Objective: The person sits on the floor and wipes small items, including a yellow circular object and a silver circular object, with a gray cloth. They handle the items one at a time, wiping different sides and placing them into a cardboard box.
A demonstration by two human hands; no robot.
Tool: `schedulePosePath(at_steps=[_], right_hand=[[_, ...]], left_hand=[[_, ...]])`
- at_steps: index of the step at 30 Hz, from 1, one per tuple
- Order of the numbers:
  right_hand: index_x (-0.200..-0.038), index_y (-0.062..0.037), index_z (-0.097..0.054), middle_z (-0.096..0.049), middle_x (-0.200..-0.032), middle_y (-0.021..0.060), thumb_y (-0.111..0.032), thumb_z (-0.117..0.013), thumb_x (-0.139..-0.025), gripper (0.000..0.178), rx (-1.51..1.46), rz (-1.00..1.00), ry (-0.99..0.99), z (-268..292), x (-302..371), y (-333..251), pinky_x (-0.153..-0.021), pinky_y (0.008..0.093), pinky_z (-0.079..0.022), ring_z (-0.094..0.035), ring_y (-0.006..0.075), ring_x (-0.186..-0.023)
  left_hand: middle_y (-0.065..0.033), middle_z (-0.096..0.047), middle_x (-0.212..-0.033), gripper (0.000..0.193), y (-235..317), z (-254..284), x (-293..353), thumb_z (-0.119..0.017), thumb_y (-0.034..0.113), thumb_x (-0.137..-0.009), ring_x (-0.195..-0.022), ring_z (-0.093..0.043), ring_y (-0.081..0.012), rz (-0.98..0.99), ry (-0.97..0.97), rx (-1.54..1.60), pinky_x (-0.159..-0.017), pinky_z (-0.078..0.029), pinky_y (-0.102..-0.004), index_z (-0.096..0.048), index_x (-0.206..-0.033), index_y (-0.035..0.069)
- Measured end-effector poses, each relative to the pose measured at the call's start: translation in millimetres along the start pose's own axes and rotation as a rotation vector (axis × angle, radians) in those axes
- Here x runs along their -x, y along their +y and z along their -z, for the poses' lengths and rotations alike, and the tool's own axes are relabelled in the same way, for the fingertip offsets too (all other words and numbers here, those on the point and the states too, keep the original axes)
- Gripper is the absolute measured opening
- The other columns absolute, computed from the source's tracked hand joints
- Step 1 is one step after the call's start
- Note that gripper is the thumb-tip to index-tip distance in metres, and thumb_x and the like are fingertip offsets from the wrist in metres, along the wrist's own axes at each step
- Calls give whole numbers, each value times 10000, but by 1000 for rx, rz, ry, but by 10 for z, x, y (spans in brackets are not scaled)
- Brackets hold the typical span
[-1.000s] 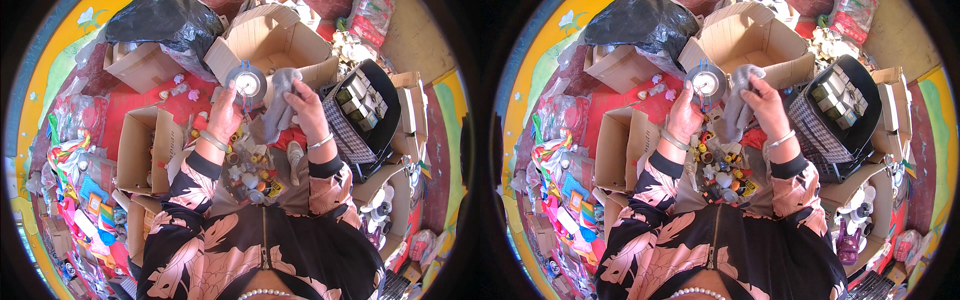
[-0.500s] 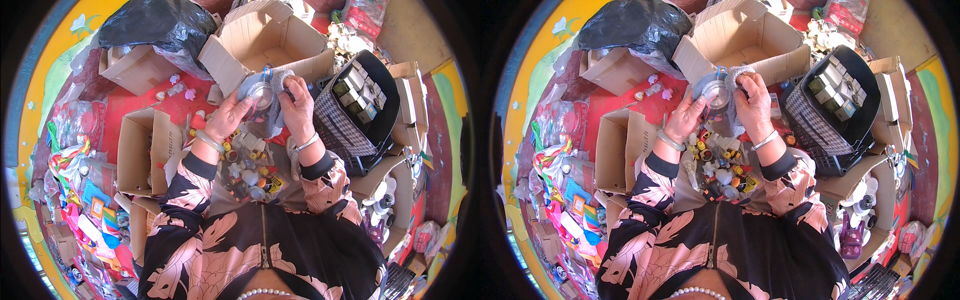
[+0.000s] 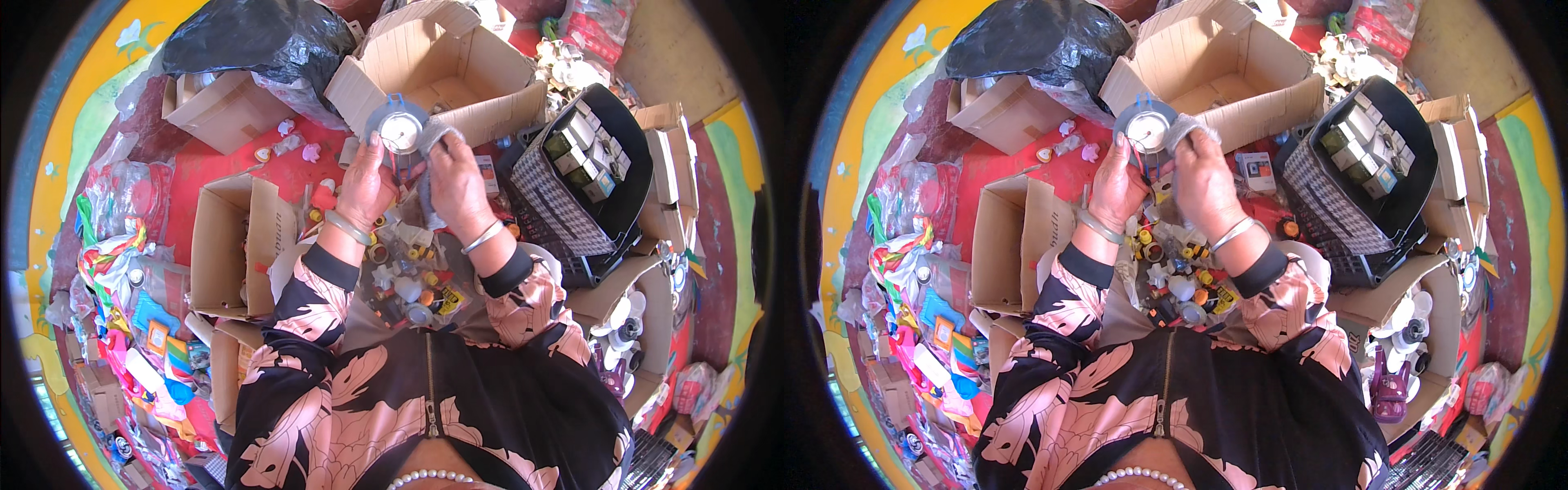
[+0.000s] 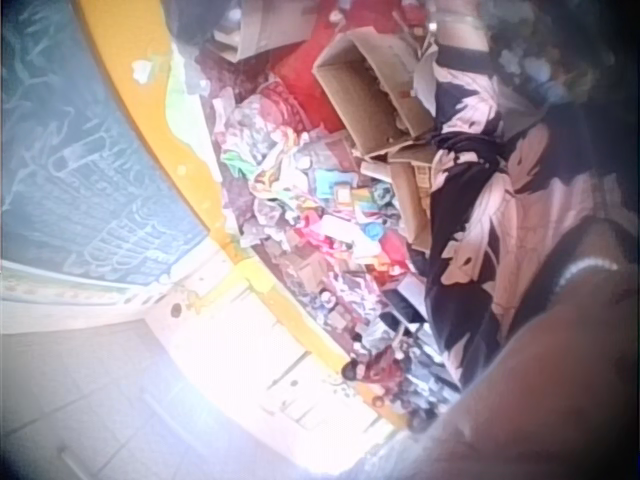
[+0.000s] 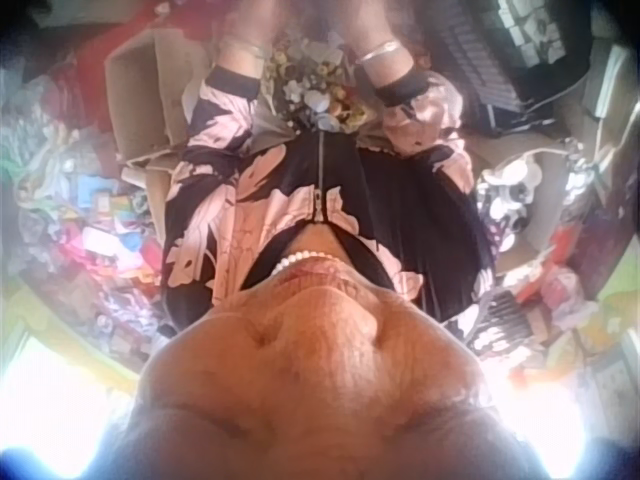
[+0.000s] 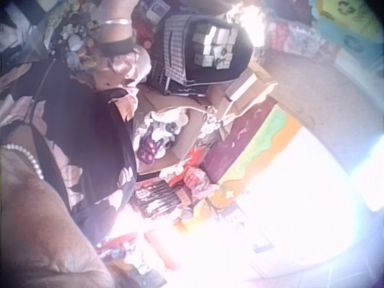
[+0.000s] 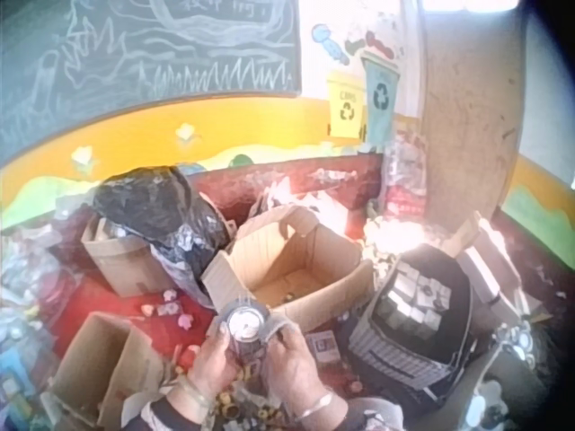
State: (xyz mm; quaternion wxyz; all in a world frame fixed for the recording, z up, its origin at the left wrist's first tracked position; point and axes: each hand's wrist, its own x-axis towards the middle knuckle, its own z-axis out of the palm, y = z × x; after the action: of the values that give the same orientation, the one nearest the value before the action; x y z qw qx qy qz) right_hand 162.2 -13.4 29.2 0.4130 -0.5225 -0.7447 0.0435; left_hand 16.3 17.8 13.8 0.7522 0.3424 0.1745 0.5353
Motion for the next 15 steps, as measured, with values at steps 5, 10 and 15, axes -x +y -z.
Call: schedulePosePath(at_steps=[5, 10, 15], right_hand=[[-1003, 35, -573, -459, -1138, 229, 20, -545, -684, 321, 124, 62, 4, -53, 85, -75, -856, 399, -445, -489, 403, -1002], [-855, -4, -601, -578, -916, 149, 25, -571, -718, 143, -160, -52, 200, 29, 57, 61, -743, 373, -477, -574, 333, -838], [-869, -23, -611, -576, -920, 129, 24, -612, -712, 164, -286, -117, 280, 149, 30, 149, -736, 302, -472, -585, 281, -832]], left_hand=[[-80, -491, -1226, 469, 17, 66, -7, -375, 421, -945, -1087, -508, -226, 14, 50, 27, -869, -471, -412, -390, -1274, 87], [-101, -469, -1271, 523, 46, 33, 2, -327, 449, -947, -1134, -496, -238, 47, -78, -112, -881, -472, -437, -354, -1313, 76], [-110, -475, -1263, 523, 41, 30, 71, -341, 426, -948, -1144, -493, -241, 155, -203, -263, -876, -482, -438, -336, -1321, 61]])
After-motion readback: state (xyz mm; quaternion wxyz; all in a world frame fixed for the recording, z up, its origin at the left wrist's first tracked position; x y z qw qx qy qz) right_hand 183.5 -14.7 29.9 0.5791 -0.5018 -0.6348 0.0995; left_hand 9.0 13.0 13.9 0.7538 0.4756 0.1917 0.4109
